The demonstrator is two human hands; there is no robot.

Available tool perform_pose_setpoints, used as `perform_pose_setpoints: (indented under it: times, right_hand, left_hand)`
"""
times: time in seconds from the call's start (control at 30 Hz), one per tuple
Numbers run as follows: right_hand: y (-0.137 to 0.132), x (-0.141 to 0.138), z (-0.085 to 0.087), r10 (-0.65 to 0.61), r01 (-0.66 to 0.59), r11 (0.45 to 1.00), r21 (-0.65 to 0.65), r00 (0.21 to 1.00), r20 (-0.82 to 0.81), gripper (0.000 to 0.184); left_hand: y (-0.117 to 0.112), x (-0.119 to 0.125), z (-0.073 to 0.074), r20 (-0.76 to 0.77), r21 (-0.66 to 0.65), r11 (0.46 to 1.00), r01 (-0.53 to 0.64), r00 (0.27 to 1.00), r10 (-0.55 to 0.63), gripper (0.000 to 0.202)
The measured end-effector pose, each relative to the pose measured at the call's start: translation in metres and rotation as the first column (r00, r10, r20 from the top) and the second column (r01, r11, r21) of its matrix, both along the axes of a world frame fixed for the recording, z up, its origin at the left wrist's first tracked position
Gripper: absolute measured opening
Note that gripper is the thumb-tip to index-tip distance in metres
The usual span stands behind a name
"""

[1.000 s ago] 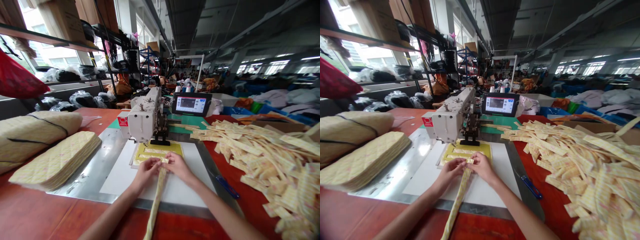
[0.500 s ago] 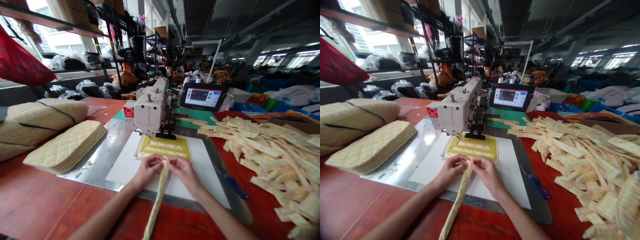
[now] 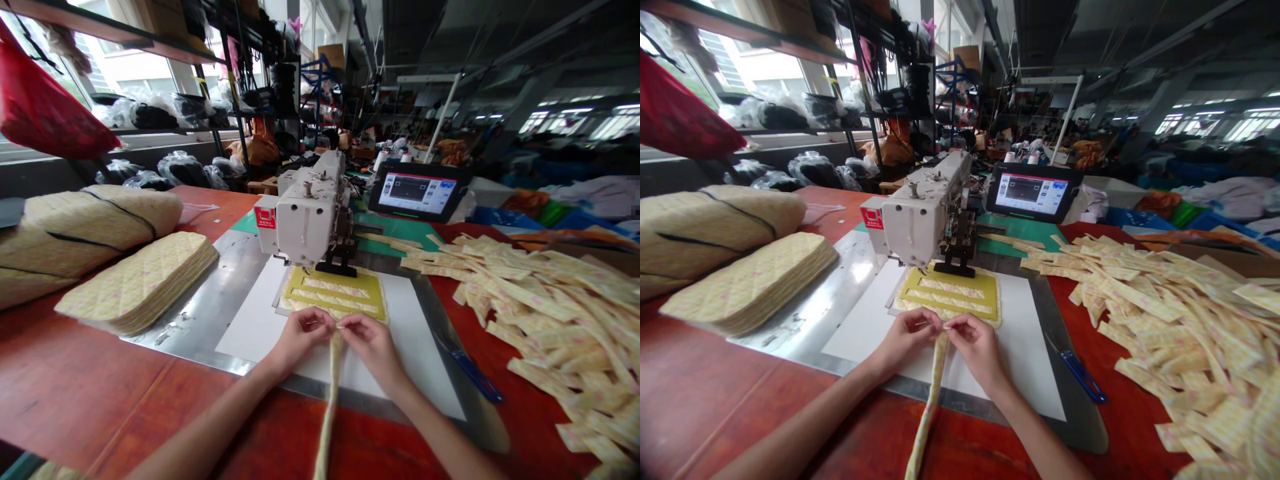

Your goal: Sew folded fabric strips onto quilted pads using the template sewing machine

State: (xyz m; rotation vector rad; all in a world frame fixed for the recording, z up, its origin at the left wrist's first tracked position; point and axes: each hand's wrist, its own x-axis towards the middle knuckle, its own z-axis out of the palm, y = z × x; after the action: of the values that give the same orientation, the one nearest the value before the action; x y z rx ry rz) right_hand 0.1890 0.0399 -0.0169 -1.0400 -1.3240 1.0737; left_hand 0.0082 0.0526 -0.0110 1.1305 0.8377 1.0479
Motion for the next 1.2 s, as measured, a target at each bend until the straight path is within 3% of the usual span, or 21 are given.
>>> perform_pose_setpoints:
  times: [0.23,0.33,0.6,0.7,0.77,0.83,0.9,0.97,1.03,1.1,1.2]
  right_hand:
    - [0.0,0.001,0.009,0.044,-0.047,0.992,-0.121,0.999,-0.03,0.036]
    - [0.001,0.001,0.009,0.094,-0.101,0.973,-0.207,0.995,-0.043,0.041]
    - [-0.008,-0.008,0.009,0.044,-0.176,0.924,-0.341,0.932,-0.36,0.039]
    - [-0.004,0.001,0.026,0.068,-0.113,0.956,-0.272,0.983,-0.17,0.039]
    - [0.005,0.012,0.044,0.029,-0.02,0.998,-0.057,0.988,0.152,0.033]
    - [0.02,0.019,0.063,-0.099,-0.041,0.962,0.271,0.87,0.484,0.021]
    - [0.04,0.016,0.075,-0.228,-0.233,0.842,0.486,0.663,0.713,0.021]
    - [0.061,0.003,0.074,-0.318,-0.456,0.729,0.511,0.436,0.842,0.029]
    - [0.08,-0.016,0.063,-0.373,-0.6,0.66,0.451,0.259,0.891,0.032]
    - [0.097,-0.032,0.049,-0.395,-0.663,0.622,0.416,0.194,0.898,0.032]
    - [0.115,-0.044,0.032,-0.388,-0.689,0.603,0.402,0.186,0.902,0.033]
  left_hand:
    - [-0.001,0.004,-0.004,0.041,0.082,0.995,-0.062,0.997,0.059,0.042]
    - [-0.002,0.004,-0.002,0.095,0.055,0.994,-0.094,0.992,0.088,0.043]
    - [-0.01,0.01,0.006,0.201,-0.062,0.985,-0.162,0.965,0.172,0.042]
    - [-0.01,0.011,0.002,0.197,-0.027,0.985,-0.169,0.965,0.171,0.041]
    - [-0.009,0.011,-0.002,0.139,0.04,0.984,-0.172,0.976,0.165,0.037]
    - [-0.008,0.01,-0.005,0.03,0.118,0.977,-0.179,0.984,0.176,0.029]
    - [-0.008,0.007,-0.005,-0.082,0.199,0.962,-0.189,0.975,0.209,0.018]
    - [-0.008,0.003,-0.004,-0.171,0.291,0.937,-0.195,0.953,0.251,0.007]
    - [-0.006,-0.002,-0.001,-0.248,0.378,0.909,-0.175,0.927,0.282,0.004]
    - [-0.003,-0.009,0.001,-0.323,0.425,0.898,-0.117,0.907,0.271,0.012]
    - [0.003,-0.02,0.0,-0.407,0.478,0.878,-0.035,0.876,0.257,0.022]
